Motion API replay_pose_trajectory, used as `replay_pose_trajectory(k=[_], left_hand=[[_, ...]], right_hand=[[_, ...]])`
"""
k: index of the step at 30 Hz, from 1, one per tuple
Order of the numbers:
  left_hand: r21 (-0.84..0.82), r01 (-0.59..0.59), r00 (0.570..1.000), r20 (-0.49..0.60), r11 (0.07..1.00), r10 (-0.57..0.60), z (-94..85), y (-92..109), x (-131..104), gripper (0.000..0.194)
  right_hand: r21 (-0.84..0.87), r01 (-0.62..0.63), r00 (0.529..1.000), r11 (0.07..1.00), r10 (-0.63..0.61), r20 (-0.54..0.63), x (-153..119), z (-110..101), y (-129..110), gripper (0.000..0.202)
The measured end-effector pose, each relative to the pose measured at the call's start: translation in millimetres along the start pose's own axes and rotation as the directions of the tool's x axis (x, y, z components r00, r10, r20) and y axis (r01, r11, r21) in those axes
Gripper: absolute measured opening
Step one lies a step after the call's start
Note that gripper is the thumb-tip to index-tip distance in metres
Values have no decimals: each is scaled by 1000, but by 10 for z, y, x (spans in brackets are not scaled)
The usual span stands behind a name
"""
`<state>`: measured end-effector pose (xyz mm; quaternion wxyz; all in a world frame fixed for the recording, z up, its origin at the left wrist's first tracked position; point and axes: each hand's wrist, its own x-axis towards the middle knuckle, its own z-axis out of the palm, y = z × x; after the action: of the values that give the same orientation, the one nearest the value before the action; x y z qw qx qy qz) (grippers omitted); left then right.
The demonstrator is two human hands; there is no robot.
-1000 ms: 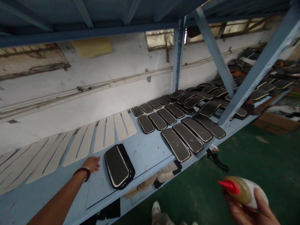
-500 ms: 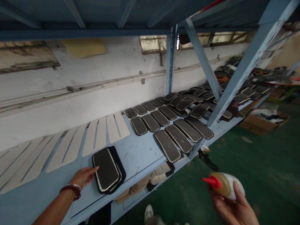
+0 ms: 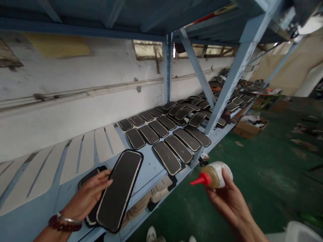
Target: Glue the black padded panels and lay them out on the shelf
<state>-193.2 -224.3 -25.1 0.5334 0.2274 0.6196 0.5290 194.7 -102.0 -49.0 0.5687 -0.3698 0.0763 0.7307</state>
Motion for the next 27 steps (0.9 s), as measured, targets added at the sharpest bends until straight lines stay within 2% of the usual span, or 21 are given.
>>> replay_pose_trajectory(k=[2,4,6,9,12,16,27], left_hand=[[8,65,988,137,998,-65,285,27,-33,42],[49,126,953,272,991,-135,499,37,-62,43],[120,154,914,359,981,-188,645,48,-81,39],[230,160,878,410,960,-245,773,81,-94,38],[302,146,861,429,942,-271,822,116,-90,37],[344,102,871,422,933,-251,820,126,-74,35],[385,102,858,432,917,-277,761,107,-16,33]], right_hand=[[-46,60,994,997,-55,93,-56,182,-6,16],[-104,145,971,984,-122,205,-94,334,-17,28],[-163,242,920,956,-172,352,-116,445,-37,36],[-230,370,825,900,-204,527,-139,538,-76,34],[-288,440,772,851,-194,605,-163,571,-106,30],[-329,478,743,814,-176,646,-178,570,-115,29],[-378,513,749,771,-186,636,-161,570,-130,36]])
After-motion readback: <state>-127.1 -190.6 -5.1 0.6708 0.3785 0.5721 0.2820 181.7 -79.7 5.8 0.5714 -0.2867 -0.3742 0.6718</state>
